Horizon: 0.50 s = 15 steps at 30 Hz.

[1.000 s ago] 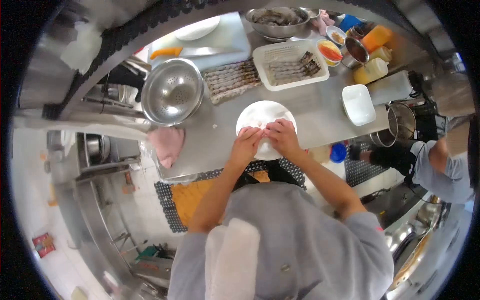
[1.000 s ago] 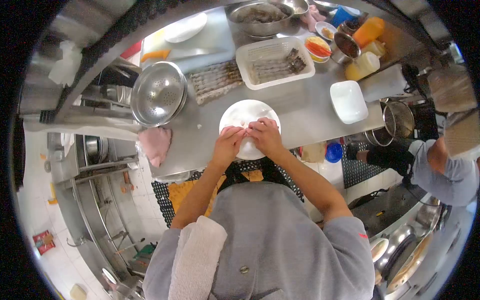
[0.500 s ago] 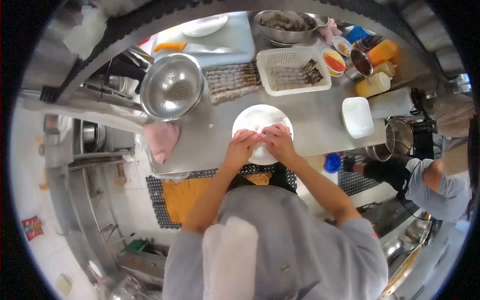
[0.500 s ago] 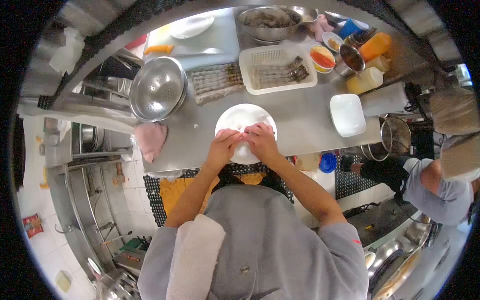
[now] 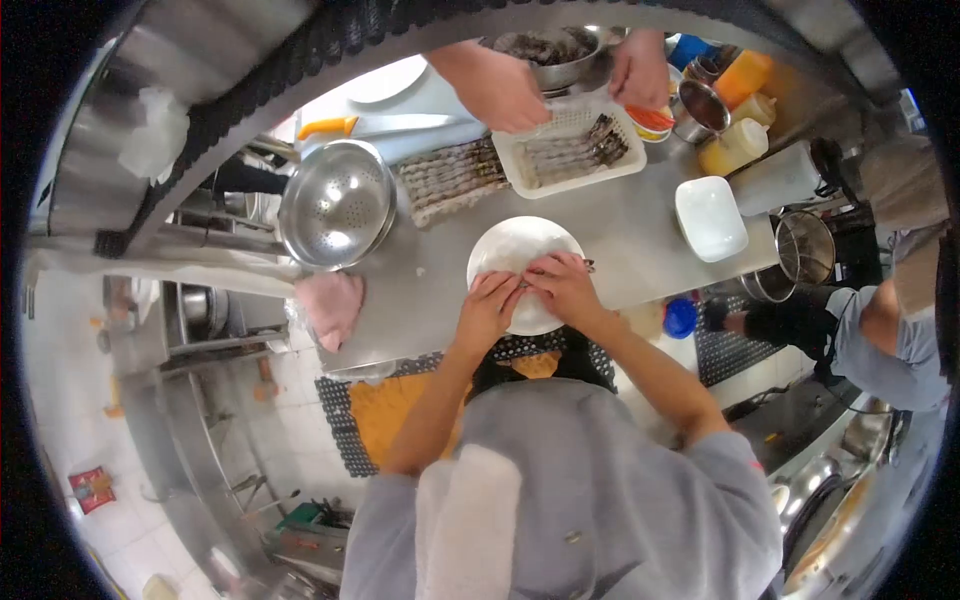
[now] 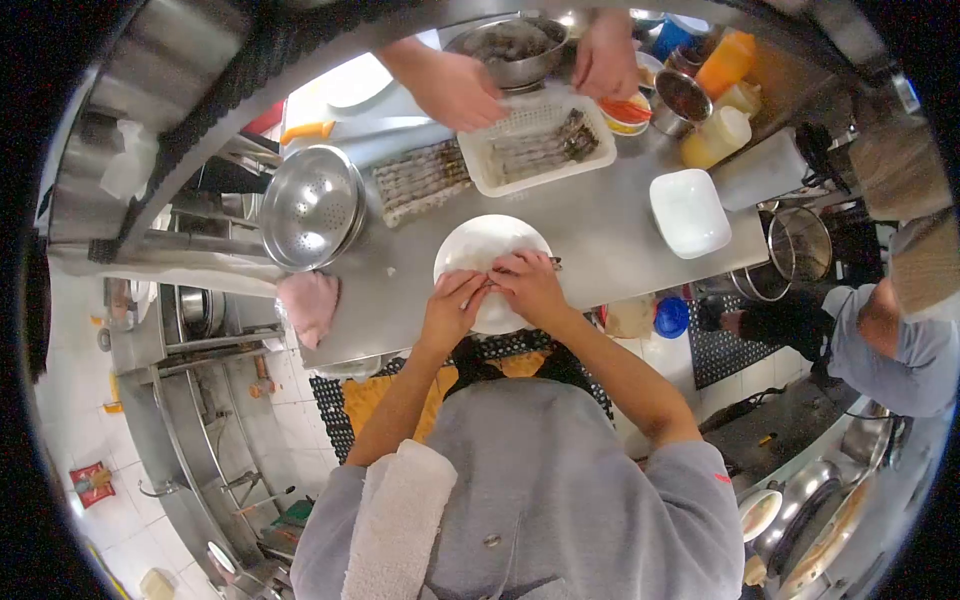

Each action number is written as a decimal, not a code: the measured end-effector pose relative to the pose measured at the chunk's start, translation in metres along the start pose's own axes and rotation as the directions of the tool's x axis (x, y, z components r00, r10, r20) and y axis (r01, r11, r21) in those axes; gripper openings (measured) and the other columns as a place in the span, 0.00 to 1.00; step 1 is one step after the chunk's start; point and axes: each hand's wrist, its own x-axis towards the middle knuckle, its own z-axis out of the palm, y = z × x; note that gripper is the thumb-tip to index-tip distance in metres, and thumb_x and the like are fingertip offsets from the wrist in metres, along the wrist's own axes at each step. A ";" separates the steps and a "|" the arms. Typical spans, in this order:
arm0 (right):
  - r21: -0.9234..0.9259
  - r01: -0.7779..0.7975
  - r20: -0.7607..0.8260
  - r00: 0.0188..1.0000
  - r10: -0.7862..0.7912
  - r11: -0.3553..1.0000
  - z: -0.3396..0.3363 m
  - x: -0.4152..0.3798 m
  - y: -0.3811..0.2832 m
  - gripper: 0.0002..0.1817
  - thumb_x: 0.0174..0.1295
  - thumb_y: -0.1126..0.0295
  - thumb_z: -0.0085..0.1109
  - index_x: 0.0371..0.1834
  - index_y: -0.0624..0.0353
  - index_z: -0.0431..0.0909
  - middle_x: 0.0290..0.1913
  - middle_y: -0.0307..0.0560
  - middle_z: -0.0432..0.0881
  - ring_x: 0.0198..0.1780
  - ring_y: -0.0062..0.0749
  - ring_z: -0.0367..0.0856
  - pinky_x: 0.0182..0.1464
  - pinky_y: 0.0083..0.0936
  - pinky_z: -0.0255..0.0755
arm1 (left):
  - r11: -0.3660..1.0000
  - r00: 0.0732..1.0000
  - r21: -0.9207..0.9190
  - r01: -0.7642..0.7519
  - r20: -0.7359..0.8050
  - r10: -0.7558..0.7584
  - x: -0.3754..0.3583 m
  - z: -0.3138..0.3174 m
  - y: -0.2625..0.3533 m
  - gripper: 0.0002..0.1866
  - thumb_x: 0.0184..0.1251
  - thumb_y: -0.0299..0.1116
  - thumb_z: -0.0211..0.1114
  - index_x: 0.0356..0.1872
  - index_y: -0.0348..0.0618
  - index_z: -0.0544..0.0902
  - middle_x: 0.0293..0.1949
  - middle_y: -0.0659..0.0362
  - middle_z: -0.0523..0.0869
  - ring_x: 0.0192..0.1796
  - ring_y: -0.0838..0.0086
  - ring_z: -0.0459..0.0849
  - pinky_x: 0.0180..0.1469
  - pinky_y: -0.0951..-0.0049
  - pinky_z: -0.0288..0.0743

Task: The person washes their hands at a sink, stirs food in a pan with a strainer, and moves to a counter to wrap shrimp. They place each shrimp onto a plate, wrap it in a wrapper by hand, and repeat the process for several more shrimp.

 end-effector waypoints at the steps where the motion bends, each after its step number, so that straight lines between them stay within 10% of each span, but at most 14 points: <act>1: 0.003 0.001 0.013 1.000 -0.001 1.000 0.004 -0.002 0.003 0.14 0.49 0.71 0.70 0.42 0.49 0.86 0.49 0.34 0.82 0.55 0.42 0.77 0.56 0.42 0.70 | 1.000 1.000 -0.004 0.013 -0.003 -0.013 0.000 0.001 0.000 0.12 0.60 0.30 0.73 0.45 0.42 0.87 0.46 0.58 0.87 0.48 0.60 0.84 0.51 0.61 0.80; 15: -0.066 0.061 -0.027 0.998 -0.063 0.996 0.007 0.000 -0.001 0.11 0.54 0.62 0.71 0.41 0.45 0.86 0.48 0.31 0.80 0.53 0.38 0.76 0.56 0.44 0.67 | 0.999 0.998 -0.041 -0.036 0.041 0.038 -0.003 -0.006 -0.006 0.12 0.63 0.25 0.68 0.48 0.43 0.86 0.48 0.56 0.87 0.51 0.58 0.84 0.54 0.61 0.80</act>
